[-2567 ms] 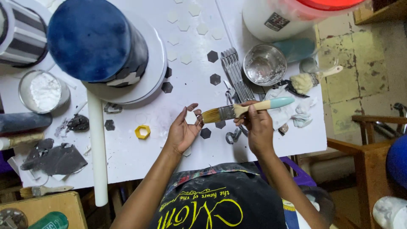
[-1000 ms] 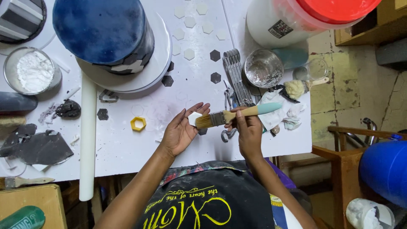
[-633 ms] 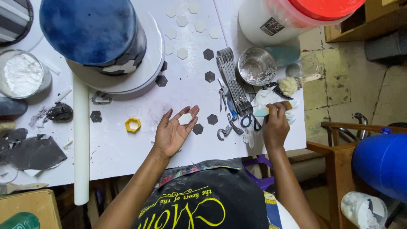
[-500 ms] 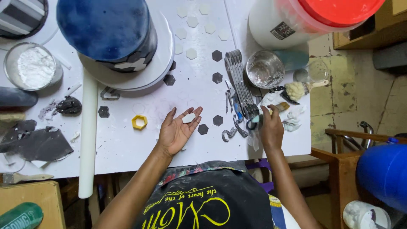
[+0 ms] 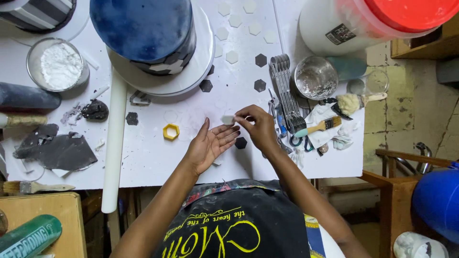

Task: The person applies a white substance to small hexagonal tiles using a brush and then adheres them to the side of a blue cylindrical ceramic object. They repeat this process, picking up tiles, applying the substance, and pressing them onto the cylinder's surface.

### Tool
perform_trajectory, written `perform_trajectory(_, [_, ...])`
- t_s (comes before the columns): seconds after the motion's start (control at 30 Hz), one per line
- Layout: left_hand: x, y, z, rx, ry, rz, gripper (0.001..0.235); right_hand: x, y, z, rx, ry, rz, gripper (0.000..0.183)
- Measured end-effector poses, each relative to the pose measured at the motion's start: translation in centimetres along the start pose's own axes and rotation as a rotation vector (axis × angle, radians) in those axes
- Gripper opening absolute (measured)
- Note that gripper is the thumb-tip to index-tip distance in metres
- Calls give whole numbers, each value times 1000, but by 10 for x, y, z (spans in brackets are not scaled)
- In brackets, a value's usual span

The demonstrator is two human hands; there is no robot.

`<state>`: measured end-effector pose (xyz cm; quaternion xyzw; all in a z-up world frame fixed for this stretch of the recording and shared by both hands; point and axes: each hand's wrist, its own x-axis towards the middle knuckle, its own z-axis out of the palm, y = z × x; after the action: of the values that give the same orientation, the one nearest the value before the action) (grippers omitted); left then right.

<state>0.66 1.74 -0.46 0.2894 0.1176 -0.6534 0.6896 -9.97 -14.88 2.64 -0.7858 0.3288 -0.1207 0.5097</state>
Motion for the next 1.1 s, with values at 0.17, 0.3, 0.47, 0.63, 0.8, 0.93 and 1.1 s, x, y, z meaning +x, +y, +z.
perform_trajectory(0.17, [-12, 7, -30, 1257, 232, 242, 50, 11, 19, 17, 550, -15, 332, 17])
perform_trajectory(0.3, [-3, -8, -87, 1960, 200, 288, 58, 12, 16, 26, 752, -38, 487, 19])
perform_trajectory(0.47, [18, -24, -145, 1970, 140, 535, 8, 14, -2, 33, 877, -85, 560, 21])
perform_trajectory(0.63, [-4, -12, -109, 1924, 130, 690, 11, 15, -16, 45, 947, -108, 600, 22])
perform_trajectory(0.8, [-34, 32, -62, 1443, 396, 741, 30, 23, -22, 66, 561, -43, 323, 16])
perform_trajectory(0.93, [-40, 88, -50, 1155, 412, 946, 35, 34, -44, 92, 279, -8, 5, 13])
perform_trajectory(1.1, [-44, 144, -42, 1237, 342, 1135, 15, 55, -82, 120, 80, 53, -350, 9])
